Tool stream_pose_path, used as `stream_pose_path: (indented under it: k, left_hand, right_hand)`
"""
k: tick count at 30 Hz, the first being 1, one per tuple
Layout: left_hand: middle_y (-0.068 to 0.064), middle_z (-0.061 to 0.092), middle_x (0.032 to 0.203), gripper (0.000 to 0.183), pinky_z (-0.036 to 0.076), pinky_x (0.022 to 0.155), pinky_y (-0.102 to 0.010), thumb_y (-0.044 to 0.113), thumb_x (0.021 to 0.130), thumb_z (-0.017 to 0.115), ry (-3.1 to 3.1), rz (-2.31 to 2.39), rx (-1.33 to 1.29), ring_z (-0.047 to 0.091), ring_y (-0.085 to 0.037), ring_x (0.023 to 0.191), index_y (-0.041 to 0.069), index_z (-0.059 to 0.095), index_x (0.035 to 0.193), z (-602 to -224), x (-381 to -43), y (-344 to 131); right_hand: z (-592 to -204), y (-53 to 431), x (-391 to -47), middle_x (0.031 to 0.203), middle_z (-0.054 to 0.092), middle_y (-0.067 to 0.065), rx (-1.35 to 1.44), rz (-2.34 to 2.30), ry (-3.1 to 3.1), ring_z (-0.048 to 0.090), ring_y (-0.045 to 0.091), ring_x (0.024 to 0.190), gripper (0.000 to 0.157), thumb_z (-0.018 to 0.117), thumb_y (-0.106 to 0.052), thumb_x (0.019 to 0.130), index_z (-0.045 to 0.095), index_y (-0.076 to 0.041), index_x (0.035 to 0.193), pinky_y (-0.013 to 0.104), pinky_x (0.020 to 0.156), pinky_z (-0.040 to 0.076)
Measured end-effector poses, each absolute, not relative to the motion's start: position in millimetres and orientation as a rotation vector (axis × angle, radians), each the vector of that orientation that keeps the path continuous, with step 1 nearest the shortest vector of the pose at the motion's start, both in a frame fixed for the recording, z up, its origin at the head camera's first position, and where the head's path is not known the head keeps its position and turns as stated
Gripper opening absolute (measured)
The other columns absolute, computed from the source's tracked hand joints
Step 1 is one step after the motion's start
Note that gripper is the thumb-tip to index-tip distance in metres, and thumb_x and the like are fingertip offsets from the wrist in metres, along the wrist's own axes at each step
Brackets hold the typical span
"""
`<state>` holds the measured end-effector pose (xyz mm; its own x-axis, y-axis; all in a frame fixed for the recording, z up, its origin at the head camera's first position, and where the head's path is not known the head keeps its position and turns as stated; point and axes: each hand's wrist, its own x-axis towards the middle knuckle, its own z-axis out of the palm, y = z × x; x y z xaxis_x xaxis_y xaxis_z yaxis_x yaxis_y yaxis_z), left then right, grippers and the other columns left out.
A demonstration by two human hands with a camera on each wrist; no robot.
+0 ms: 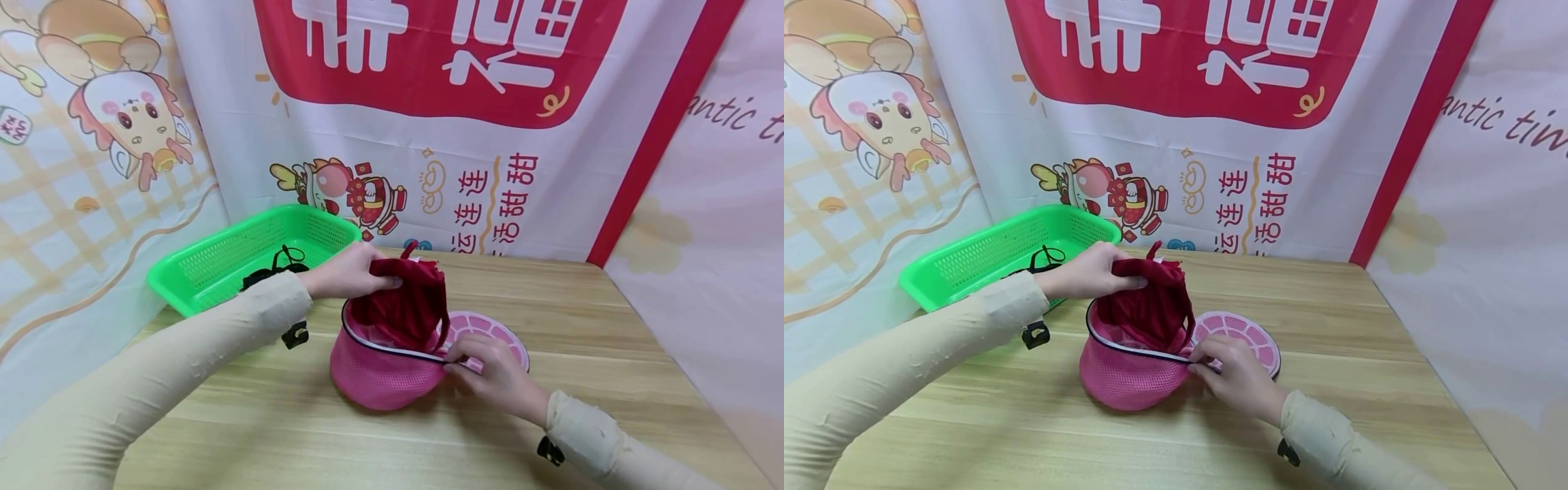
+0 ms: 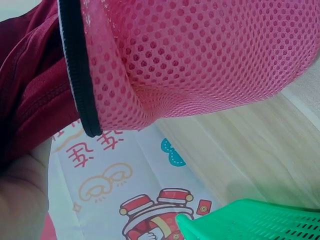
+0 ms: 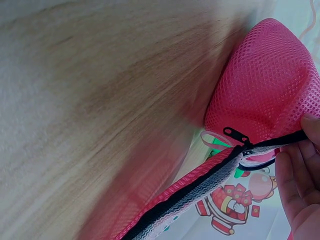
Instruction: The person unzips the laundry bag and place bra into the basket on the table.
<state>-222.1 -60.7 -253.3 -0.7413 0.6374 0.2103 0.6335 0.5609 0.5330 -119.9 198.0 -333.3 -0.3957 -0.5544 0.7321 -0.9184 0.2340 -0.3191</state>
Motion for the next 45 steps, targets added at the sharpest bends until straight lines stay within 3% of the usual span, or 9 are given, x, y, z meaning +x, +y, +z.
stream_pose_path:
  k: [9,17,27,36,45]
  left_hand:
    - [0.006,0.057,0.056,0.022,0.041,0.05,-0.028,0.039,0.079,0.066,2.817,0.986,1.113,0.045,-0.01,0.053,0.021,0.066,0.066,-248,-224,-63]
    - [0.003,0.048,0.05,0.033,0.039,0.048,-0.028,0.04,0.079,0.065,2.846,1.004,1.107,0.042,-0.01,0.049,0.015,0.057,0.058,-244,-226,-68]
    - [0.0,0.048,0.051,0.032,0.039,0.048,-0.029,0.035,0.084,0.061,2.813,1.037,1.004,0.041,-0.011,0.046,0.011,0.056,0.062,-238,-224,-73]
    - [-0.002,0.05,0.053,0.023,0.038,0.047,-0.029,0.033,0.085,0.058,2.821,1.088,0.926,0.043,-0.012,0.048,0.012,0.061,0.076,-234,-229,-82]
    - [-0.005,0.061,0.064,0.029,0.043,0.054,-0.032,0.037,0.084,0.059,2.795,1.159,0.814,0.053,-0.017,0.055,0.009,0.061,0.08,-228,-234,-94]
  right_hand:
    - [-333,197,-119,0.074,0.06,0.001,1.343,1.015,-2.048,0.057,0.014,0.068,0.028,0.073,0.014,0.06,0.062,-0.006,0.077,0.024,0.062,0.049]
    - [-333,196,-119,0.074,0.06,0.001,1.346,1.027,-2.047,0.057,0.015,0.067,0.028,0.073,0.014,0.061,0.062,-0.006,0.077,0.026,0.061,0.049]
    - [-332,196,-118,0.073,0.06,0.001,1.344,1.027,-2.046,0.057,0.015,0.067,0.029,0.073,0.014,0.06,0.062,-0.006,0.077,0.028,0.06,0.049]
    - [-332,196,-118,0.073,0.06,0.0,1.343,1.022,-2.056,0.057,0.014,0.067,0.028,0.073,0.014,0.061,0.062,-0.006,0.078,0.027,0.06,0.049]
    - [-333,196,-119,0.073,0.06,0.0,1.352,1.023,-2.044,0.056,0.014,0.067,0.029,0.073,0.015,0.06,0.062,-0.006,0.077,0.025,0.061,0.049]
